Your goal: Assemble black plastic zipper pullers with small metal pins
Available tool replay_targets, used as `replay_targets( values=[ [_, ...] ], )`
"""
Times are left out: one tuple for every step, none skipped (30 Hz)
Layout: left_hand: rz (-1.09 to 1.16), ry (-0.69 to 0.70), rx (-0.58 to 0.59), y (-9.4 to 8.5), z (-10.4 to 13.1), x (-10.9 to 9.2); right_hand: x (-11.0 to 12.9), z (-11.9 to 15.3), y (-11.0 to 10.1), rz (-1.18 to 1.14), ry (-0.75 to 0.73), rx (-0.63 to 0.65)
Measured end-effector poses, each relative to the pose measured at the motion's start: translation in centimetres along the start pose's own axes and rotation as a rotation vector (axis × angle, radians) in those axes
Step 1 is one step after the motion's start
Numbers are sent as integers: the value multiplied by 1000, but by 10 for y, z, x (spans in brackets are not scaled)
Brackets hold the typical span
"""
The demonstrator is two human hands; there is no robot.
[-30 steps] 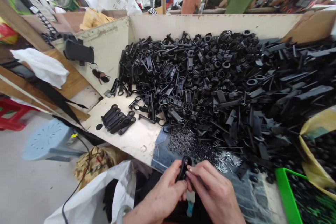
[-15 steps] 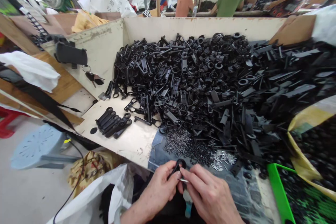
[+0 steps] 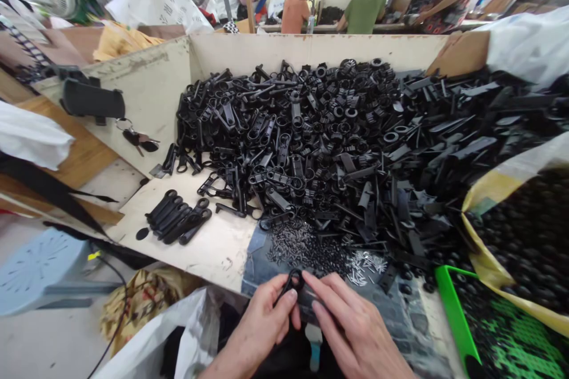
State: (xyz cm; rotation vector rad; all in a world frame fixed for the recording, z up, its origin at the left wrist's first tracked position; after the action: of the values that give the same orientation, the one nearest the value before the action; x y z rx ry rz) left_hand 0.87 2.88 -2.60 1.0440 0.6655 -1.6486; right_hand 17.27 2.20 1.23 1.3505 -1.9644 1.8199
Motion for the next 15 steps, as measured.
replay_targets(
  values=[
    [0, -1, 3, 0, 0, 0, -1, 2, -2, -3, 6, -9],
    [-1, -1, 3, 0, 0, 0, -2, 5, -2, 2, 3, -12],
    [-2, -1, 0, -1, 0, 1, -4, 8, -1, 6, -7, -4],
    [-4, -2, -6, -2, -1, 2, -6, 11, 1, 10, -21, 9],
    [-6, -3, -11, -2, -1, 3, -8, 14, 4, 16, -34, 21],
    [-7, -4, -15, -2, -2, 5, -9, 17, 7, 23, -44, 32],
    [-7, -4, -19, -2, -2, 6, -11, 18, 10, 31, -49, 39],
    [-6, -1, -20, -3, -3, 7, -13, 20, 13, 39, -47, 41],
    [-3, 2, -18, -2, -3, 8, -14, 20, 16, 47, -41, 42],
    [0, 6, -14, -2, -3, 9, -14, 20, 18, 55, -33, 39],
    [4, 8, -12, -2, -3, 9, -14, 19, 19, 61, -26, 37],
    [8, 10, -11, -2, -3, 10, -14, 18, 20, 63, -18, 39],
    [11, 10, -10, -2, -3, 11, -14, 17, 20, 60, -11, 42],
    [13, 9, -11, -2, -3, 11, -13, 16, 20, 48, -3, 50],
    [14, 7, -12, -2, -3, 11, -12, 14, 20, 22, 7, 65]
  ],
)
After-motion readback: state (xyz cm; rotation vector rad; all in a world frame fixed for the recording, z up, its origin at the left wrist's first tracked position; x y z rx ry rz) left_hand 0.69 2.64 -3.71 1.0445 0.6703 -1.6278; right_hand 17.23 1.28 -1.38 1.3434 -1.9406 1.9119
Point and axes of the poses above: each hand's wrist, its own z-axis away from the middle knuckle, its own y-axis out of the palm, x = y × z, the point moved 4 cm from there along -z, towards the middle knuckle, and after that the axes turned 5 degrees about -z, right-handed, at the moved point
